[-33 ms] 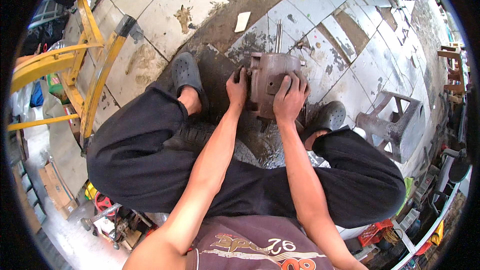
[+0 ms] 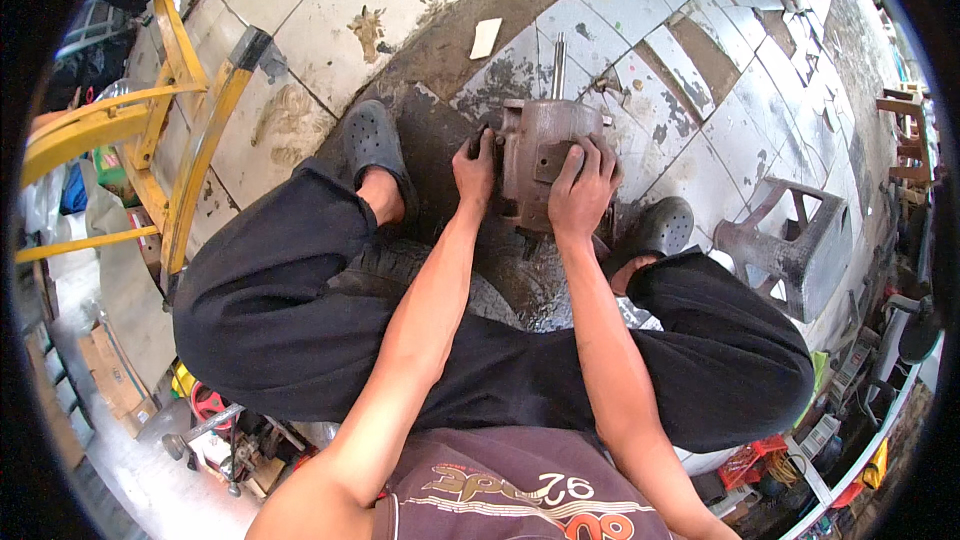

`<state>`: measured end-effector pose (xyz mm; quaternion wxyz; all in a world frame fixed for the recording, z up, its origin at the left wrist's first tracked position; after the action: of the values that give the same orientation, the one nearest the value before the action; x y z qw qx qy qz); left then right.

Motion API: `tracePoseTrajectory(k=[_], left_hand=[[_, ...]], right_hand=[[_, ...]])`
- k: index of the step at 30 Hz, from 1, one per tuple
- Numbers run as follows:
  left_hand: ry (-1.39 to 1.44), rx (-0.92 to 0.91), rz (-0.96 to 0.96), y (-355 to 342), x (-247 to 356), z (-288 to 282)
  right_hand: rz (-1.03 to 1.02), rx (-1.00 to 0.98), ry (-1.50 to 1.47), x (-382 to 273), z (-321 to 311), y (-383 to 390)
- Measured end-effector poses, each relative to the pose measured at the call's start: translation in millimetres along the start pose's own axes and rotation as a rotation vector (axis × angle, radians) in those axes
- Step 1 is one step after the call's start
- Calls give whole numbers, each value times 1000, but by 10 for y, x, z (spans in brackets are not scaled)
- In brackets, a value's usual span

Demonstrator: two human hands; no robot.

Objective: The person sits on the floor and manipulates a metal mechanical component, likely a brake caliper, using both hands. They repeatedly adjust and inspect the part, turning it over and pressing on its surfaces without using any visible tools.

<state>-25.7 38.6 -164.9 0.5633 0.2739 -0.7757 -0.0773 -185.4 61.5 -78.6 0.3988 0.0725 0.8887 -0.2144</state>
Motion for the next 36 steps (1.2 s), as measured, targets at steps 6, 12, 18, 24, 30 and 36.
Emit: tracePoseTrajectory(k=[6,12,18,24,30,36], left_hand=[[10,106,93,-120,-192,55],[31,71,56,-98,-43,93],[-226,43,6,-282,-127,-35],[6,60,104,-7,-112,56],[-171,82,148,-68,2,38],[-227,68,132,-181,-36,51]], right_hand=[[-27,17,9,-32,26,-39],[19,-12,27,16,-16,1],[-22,-5,-3,1,28,-64],[25,-7,28,14,-39,-1],[13,-20,-5,33,-26,-11],[-2,21,21,-7,-27,-22]])
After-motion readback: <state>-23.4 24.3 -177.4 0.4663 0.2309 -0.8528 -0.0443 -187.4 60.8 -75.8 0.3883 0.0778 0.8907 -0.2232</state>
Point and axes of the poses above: each hand's wrist, its own y-axis away from the middle knuckle, its own z-axis out of the palm, x = y × z, the point moved 1 cm from there along -y, towards the middle knuckle, and after that the axes turned 11 degrees about -y, right-handed, at the moved point
